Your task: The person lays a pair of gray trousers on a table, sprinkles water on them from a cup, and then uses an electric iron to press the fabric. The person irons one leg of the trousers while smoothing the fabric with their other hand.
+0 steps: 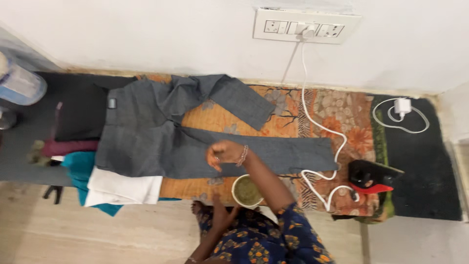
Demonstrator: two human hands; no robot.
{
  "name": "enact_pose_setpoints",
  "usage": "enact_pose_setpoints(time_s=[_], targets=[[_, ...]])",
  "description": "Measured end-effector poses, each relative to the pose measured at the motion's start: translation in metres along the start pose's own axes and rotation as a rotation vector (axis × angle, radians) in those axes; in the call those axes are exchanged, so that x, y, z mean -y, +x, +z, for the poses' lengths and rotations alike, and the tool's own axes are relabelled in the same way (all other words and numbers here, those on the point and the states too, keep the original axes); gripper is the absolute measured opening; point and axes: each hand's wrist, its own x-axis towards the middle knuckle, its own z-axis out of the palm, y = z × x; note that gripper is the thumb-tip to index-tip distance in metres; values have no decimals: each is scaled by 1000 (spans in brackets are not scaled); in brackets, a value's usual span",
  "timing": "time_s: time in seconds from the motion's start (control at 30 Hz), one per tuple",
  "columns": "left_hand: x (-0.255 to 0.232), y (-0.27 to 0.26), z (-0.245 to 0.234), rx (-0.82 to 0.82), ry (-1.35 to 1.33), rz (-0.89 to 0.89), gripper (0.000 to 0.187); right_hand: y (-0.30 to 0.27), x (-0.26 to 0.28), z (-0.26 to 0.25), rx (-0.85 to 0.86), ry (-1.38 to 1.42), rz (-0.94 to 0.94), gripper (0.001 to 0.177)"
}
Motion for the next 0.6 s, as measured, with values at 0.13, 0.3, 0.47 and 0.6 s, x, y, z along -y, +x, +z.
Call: enact_pose_setpoints(time_s=[0.13,0.3,0.47,0.6], targets=[[4,-7,-9,-92,2,75,110,8,-58,-53,-324,-1575,518,18],[10,-15,-14,-97,30,54,104,-98,-19,-104,-476,-629,242,17],[10,-11,2,-38,-24,17,104,-204,5,-127,-241,263,-199,10],[8,-8,9,-5,14,34,104,-244,-23,-142,-707,-1353,613,16]])
